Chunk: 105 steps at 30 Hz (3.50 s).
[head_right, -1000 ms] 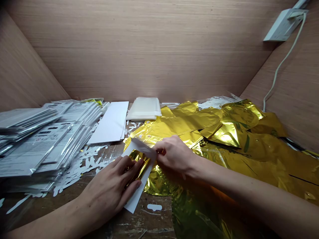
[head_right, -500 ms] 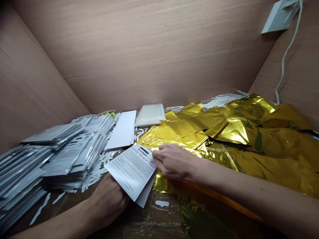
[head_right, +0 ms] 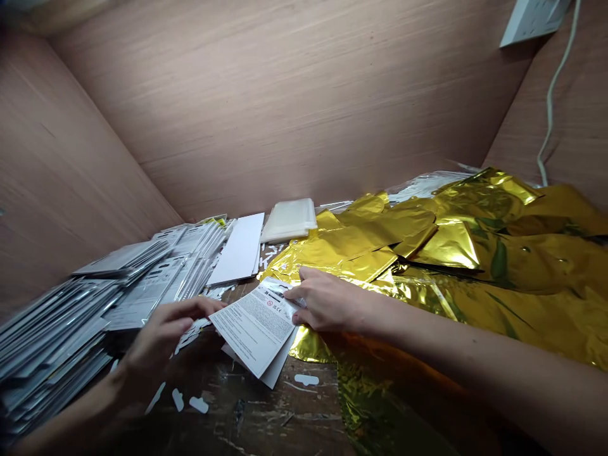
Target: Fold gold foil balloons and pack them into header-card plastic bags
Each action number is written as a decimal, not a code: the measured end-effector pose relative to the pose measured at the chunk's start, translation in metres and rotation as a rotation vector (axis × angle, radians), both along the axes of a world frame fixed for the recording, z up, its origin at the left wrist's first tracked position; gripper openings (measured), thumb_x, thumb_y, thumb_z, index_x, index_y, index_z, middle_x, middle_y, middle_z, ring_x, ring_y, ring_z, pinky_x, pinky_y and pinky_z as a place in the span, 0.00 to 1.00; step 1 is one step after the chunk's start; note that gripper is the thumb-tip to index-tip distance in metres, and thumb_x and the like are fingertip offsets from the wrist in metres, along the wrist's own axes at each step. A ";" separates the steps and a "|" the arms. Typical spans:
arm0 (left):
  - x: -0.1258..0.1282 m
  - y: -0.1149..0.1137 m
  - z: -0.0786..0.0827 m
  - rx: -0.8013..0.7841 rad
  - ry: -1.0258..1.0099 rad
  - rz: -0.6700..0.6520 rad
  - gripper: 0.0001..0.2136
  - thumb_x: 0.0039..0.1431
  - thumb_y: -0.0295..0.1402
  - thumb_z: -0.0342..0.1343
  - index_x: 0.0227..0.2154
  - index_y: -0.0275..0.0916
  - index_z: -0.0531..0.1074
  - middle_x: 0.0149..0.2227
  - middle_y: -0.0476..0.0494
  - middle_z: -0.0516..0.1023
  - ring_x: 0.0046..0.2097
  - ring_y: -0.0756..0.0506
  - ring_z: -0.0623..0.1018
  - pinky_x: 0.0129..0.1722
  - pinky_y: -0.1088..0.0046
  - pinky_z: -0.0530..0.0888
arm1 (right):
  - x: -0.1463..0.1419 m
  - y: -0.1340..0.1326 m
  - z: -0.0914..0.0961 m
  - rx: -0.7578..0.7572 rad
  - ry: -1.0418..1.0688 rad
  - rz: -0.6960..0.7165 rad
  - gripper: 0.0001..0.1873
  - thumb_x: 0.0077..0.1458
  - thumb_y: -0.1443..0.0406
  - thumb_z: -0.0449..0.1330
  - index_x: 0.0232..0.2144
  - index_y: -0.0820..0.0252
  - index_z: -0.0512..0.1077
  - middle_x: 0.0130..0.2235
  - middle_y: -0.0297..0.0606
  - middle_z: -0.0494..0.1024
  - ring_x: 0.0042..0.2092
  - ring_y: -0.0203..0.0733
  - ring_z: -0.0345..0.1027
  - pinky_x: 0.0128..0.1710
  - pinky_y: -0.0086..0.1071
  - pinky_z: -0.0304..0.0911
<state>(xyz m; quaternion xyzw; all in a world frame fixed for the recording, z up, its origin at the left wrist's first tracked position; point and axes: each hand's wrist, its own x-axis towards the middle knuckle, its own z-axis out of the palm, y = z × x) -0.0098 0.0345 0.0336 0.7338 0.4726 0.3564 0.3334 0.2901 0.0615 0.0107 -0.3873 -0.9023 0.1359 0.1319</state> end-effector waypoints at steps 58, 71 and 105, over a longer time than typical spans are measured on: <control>0.051 0.040 -0.029 -0.283 -0.575 -0.142 0.14 0.59 0.42 0.67 0.37 0.35 0.85 0.31 0.42 0.84 0.30 0.47 0.79 0.29 0.74 0.75 | 0.017 -0.021 0.010 -0.766 0.836 -0.321 0.22 0.45 0.54 0.76 0.34 0.66 0.80 0.22 0.32 0.72 0.18 0.28 0.55 0.14 0.23 0.48; 0.055 0.045 -0.035 -0.454 -0.811 -0.082 0.13 0.56 0.40 0.69 0.39 0.34 0.83 0.34 0.39 0.85 0.32 0.45 0.82 0.34 0.68 0.81 | 0.001 -0.032 -0.012 -0.723 0.846 -0.402 0.33 0.54 0.38 0.63 0.23 0.63 0.73 0.17 0.36 0.70 0.16 0.33 0.59 0.13 0.26 0.51; 0.048 0.038 -0.039 -0.472 -0.511 -0.276 0.15 0.52 0.23 0.59 0.43 0.39 0.79 0.44 0.40 0.84 0.46 0.40 0.82 0.41 0.64 0.80 | 0.013 -0.036 -0.025 -0.723 0.828 -0.382 0.32 0.61 0.41 0.59 0.25 0.65 0.74 0.21 0.39 0.74 0.19 0.34 0.64 0.15 0.25 0.58</control>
